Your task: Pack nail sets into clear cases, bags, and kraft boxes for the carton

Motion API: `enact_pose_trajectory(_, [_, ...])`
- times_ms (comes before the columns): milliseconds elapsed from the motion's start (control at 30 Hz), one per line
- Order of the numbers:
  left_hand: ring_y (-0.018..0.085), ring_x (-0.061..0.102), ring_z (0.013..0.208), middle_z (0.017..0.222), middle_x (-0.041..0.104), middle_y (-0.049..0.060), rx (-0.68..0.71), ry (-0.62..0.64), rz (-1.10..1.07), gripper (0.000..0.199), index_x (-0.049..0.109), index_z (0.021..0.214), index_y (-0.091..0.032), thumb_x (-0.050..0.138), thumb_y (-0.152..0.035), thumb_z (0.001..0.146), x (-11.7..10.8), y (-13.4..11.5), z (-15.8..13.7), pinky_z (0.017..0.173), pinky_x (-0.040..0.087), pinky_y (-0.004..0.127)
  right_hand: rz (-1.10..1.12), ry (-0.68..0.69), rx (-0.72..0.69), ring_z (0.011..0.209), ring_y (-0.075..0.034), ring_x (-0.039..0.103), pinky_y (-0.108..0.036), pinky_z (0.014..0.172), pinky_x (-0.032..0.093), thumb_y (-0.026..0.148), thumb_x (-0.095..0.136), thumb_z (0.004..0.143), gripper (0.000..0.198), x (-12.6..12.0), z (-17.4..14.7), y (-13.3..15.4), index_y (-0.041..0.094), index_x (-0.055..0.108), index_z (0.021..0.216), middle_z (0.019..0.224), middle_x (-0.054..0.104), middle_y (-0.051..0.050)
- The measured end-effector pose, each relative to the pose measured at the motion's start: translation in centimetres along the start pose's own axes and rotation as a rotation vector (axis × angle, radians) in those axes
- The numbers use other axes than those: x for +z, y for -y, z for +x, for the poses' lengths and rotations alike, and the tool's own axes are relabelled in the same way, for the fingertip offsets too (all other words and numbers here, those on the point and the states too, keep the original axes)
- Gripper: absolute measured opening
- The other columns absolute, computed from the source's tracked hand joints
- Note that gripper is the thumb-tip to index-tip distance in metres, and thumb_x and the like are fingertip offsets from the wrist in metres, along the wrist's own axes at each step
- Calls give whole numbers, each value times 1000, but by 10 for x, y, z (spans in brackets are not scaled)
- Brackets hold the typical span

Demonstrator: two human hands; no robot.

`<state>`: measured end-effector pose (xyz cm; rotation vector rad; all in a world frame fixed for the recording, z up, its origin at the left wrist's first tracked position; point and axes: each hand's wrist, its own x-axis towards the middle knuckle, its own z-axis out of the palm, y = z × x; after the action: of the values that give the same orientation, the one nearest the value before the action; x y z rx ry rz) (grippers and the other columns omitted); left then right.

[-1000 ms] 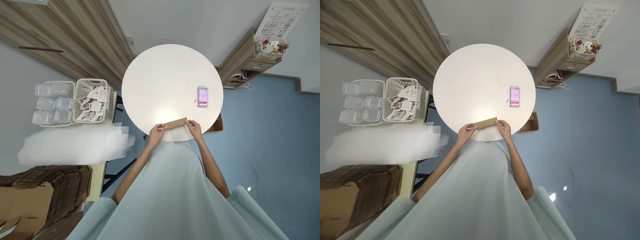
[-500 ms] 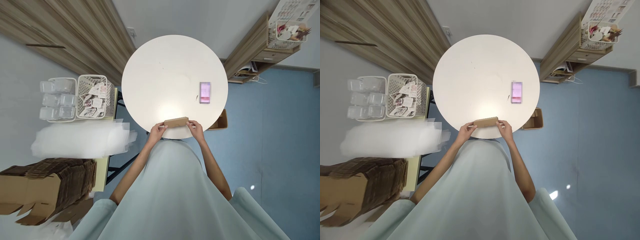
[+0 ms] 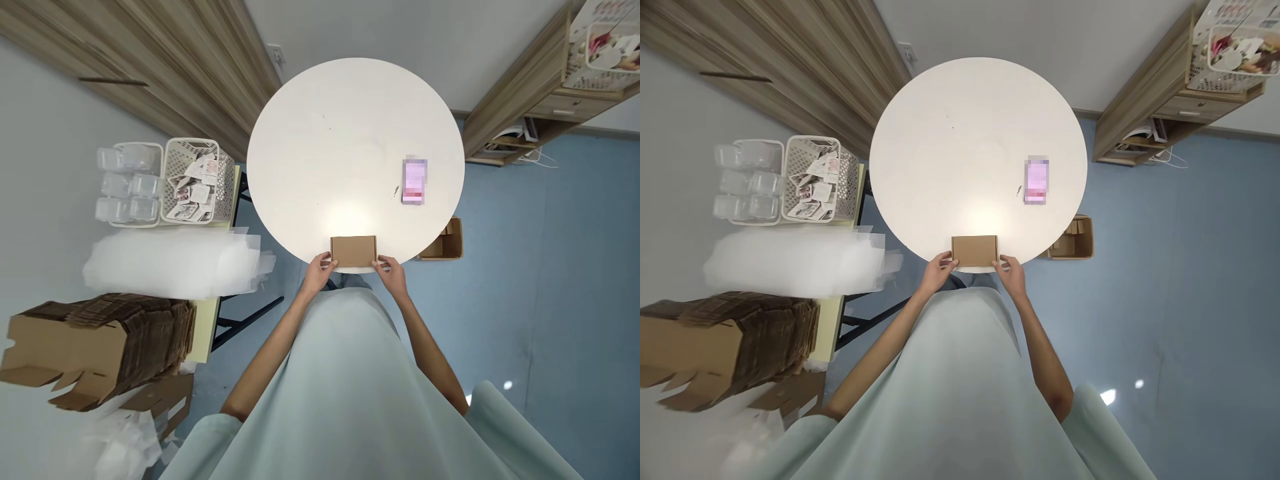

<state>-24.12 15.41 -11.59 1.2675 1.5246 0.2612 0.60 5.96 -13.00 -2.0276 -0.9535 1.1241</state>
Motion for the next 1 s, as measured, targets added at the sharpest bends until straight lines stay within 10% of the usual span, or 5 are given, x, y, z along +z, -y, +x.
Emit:
enact_pose_trajectory(333, [30,73,124,147,69,9,71,-75,-252,52,69,142,-21,65,-51,99,35,-6,-55,105,62,47,410,138,76,112,-33,77,-52,94,65,68,80,79,68,-37,-23,-18,23,79,129,128,79,-9])
enact_pose_trajectory(633, [34,76,115,135,75,18,49,39,-536,88,67,143,-14,81,-73,79,136,5,-127,105,61,54,534,61,180,103,-29,79,-49,100,62,57,95,69,61,-139,-101,-61,22,78,117,120,80,-11])
enact_pose_trajectory(1000, [29,79,103,120,80,16,-29,234,-565,81,66,142,-13,88,-59,79,228,-11,-153,106,60,55,538,87,274,101,-26,79,-42,95,62,59,91,73,56,-232,-137,-110,27,68,111,110,80,-6])
